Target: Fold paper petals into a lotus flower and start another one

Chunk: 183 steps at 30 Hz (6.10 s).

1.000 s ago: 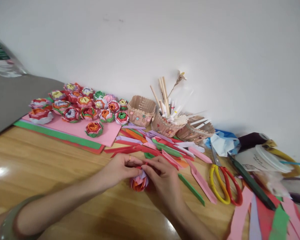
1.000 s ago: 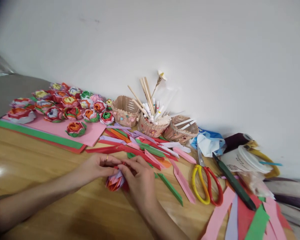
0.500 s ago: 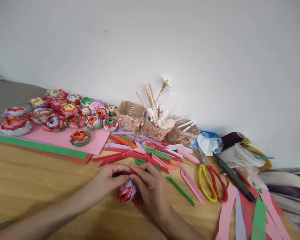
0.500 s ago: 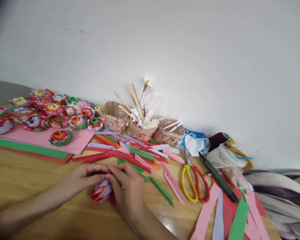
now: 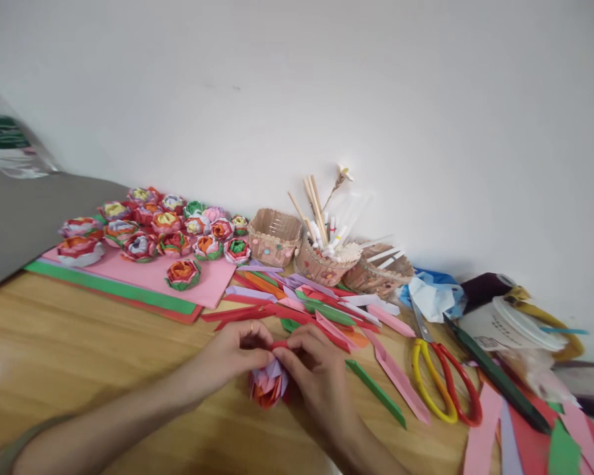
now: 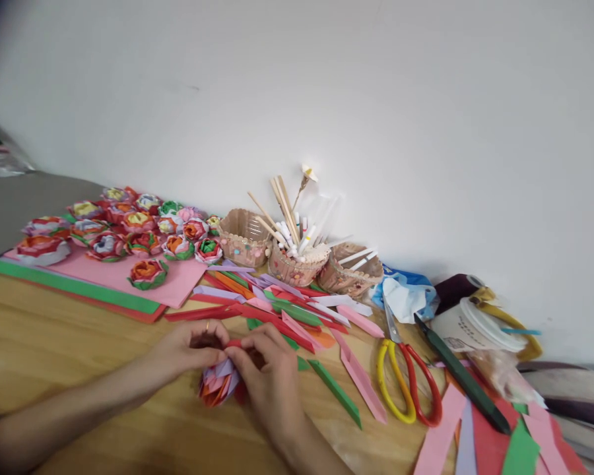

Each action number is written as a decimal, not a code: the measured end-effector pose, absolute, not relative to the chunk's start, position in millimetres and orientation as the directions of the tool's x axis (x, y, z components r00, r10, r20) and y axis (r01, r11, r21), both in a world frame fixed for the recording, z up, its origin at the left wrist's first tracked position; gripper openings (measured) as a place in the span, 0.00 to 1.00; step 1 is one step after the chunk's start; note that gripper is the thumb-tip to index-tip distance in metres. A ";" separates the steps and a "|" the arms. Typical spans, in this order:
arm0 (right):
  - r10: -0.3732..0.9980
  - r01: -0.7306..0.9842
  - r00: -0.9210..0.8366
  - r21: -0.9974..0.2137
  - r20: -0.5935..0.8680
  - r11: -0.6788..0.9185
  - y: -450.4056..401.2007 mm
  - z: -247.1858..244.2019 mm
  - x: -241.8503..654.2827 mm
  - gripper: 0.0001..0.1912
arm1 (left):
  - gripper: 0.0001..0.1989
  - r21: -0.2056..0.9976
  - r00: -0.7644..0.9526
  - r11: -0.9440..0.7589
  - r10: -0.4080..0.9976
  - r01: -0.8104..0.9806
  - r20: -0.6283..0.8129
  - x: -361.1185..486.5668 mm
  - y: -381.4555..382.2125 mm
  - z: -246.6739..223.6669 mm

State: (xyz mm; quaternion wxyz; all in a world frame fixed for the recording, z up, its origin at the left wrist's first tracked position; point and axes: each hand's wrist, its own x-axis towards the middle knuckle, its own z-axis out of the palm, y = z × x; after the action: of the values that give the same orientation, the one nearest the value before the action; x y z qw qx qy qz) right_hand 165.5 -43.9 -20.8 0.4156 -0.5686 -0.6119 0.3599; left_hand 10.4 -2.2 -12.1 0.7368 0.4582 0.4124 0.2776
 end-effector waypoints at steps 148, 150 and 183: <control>0.923 -0.005 -0.191 -0.940 -0.335 -0.342 -32.8 -12.0 163.6 0.18 | 0.03 0.932 0.590 0.323 0.725 0.165 -0.356 1.6 14.2 -15.3; 0.928 0.028 -0.160 -0.941 -0.337 -0.337 -34.1 -11.9 162.9 0.17 | 0.05 0.932 0.610 0.314 0.708 0.178 -0.355 0.6 15.7 -18.0; 0.754 0.642 -0.154 -0.515 0.638 0.567 -45.0 -6.3 172.6 0.08 | 0.24 0.987 0.633 0.116 0.757 0.110 -0.160 -1.7 5.8 -14.3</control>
State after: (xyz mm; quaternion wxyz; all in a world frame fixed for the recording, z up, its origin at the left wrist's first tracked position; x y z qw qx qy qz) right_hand 172.6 -45.0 -6.3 0.4588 -0.4611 -0.7571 0.0610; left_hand -1.7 5.8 -14.3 0.6596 0.6178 0.3509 0.2452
